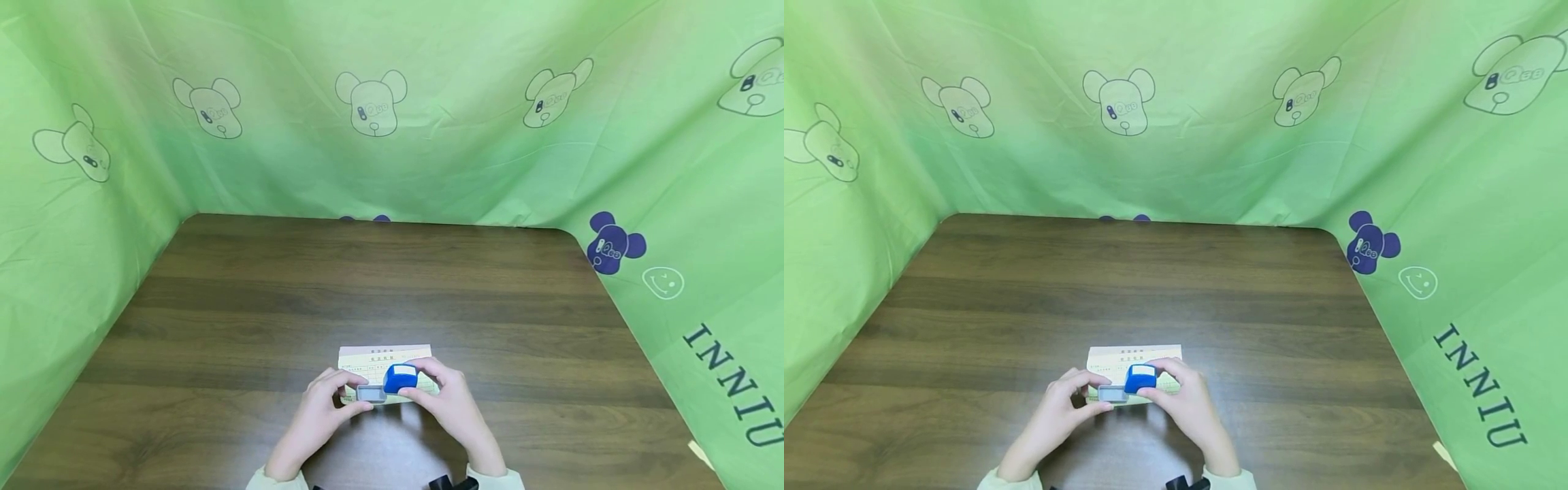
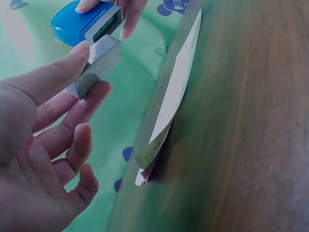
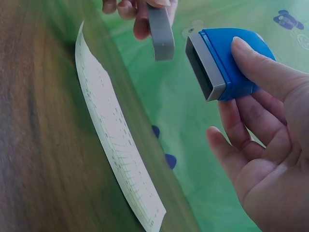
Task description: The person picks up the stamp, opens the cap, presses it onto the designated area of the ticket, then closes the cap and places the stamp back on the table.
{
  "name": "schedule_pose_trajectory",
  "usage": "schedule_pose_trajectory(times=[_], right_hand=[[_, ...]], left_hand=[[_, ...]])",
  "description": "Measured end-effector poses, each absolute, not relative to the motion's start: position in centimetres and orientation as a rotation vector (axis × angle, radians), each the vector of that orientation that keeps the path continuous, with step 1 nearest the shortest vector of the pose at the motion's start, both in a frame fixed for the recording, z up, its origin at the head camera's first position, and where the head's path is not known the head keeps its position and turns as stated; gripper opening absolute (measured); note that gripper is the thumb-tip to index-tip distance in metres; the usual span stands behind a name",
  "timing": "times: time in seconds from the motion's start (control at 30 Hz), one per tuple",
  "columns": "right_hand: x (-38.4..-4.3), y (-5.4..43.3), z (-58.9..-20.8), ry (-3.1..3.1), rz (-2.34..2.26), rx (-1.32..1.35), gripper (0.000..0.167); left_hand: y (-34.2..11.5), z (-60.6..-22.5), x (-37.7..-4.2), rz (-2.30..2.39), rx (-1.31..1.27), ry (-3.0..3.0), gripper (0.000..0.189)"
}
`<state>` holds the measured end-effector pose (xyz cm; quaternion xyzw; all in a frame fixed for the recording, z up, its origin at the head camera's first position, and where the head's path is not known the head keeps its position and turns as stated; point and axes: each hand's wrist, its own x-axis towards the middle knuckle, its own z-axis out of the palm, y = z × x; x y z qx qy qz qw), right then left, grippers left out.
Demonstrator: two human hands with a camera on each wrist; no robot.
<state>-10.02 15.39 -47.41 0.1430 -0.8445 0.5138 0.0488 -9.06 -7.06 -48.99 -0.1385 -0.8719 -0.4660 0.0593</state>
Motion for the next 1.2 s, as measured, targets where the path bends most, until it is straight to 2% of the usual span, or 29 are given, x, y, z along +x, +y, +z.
schedule_pose_trajectory(times=[1.2], right_hand=[[-9.8, 14.1, -47.4, -2.566, 1.533, 0.561, 0.028]], left_hand=[[-5.9, -49.2, -9.0, -1.404, -0.506, -2.556, 0.026]])
